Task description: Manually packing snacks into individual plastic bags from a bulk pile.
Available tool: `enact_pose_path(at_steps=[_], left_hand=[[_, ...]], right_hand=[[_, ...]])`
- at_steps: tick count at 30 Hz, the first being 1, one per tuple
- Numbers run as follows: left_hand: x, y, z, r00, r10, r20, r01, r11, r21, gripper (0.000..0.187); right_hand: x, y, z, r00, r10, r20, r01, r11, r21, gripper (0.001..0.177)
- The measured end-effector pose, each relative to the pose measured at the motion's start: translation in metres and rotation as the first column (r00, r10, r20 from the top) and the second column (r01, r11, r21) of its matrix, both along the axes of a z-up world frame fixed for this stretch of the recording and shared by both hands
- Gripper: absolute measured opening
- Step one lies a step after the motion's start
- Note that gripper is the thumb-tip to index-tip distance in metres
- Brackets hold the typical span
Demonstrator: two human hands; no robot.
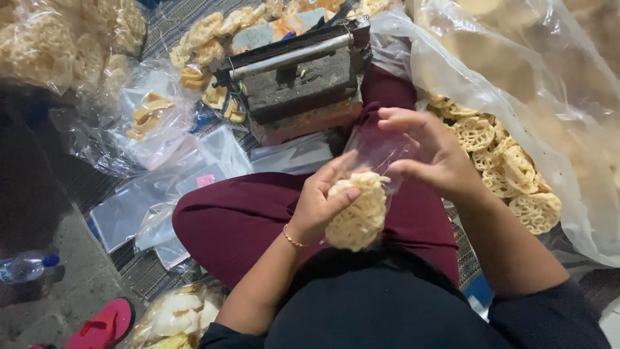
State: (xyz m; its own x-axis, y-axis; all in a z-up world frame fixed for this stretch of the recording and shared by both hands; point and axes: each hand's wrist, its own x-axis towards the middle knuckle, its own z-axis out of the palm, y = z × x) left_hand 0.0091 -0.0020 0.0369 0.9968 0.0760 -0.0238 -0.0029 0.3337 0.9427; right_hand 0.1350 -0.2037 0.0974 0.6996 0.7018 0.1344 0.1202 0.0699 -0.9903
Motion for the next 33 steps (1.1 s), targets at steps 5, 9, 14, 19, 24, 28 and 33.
enact_pose_path(at_steps=[5,9,14,19,24,28,33], left_hand=[[-0.002,-0.002,0.0,0.996,-0.039,0.076,0.047,0.994,-0.102,0.077],[0.004,0.003,0.019,0.986,0.096,0.136,-0.112,0.987,0.116,0.043],[0.011,0.002,0.015,0.932,0.358,-0.053,-0.362,0.924,-0.12,0.019],[0.015,0.004,0.009,0.917,0.352,-0.189,-0.395,0.869,-0.299,0.019],[0.015,0.005,0.019,0.876,0.441,-0.196,-0.476,0.854,-0.21,0.012],[0.016,0.009,0.014,0.876,0.45,-0.174,-0.481,0.842,-0.245,0.01],[0.013,0.016,0.017,0.888,0.46,0.017,-0.457,0.885,-0.092,0.011]], right_hand=[[-0.005,0.0,-0.054,0.974,-0.101,-0.202,0.124,0.987,0.104,0.023],[-0.016,0.002,-0.065,0.922,-0.148,-0.357,0.234,0.949,0.212,0.012],[-0.014,0.01,-0.065,0.894,-0.136,-0.426,0.28,0.913,0.297,0.01],[-0.02,0.013,-0.064,0.906,-0.167,-0.388,0.295,0.908,0.298,0.015],[-0.021,0.014,-0.065,0.928,-0.295,-0.228,0.357,0.879,0.315,0.019],[-0.026,0.021,-0.057,0.93,-0.355,-0.097,0.366,0.871,0.328,0.015],[-0.027,0.027,-0.051,0.927,-0.369,-0.07,0.368,0.857,0.36,0.016]])
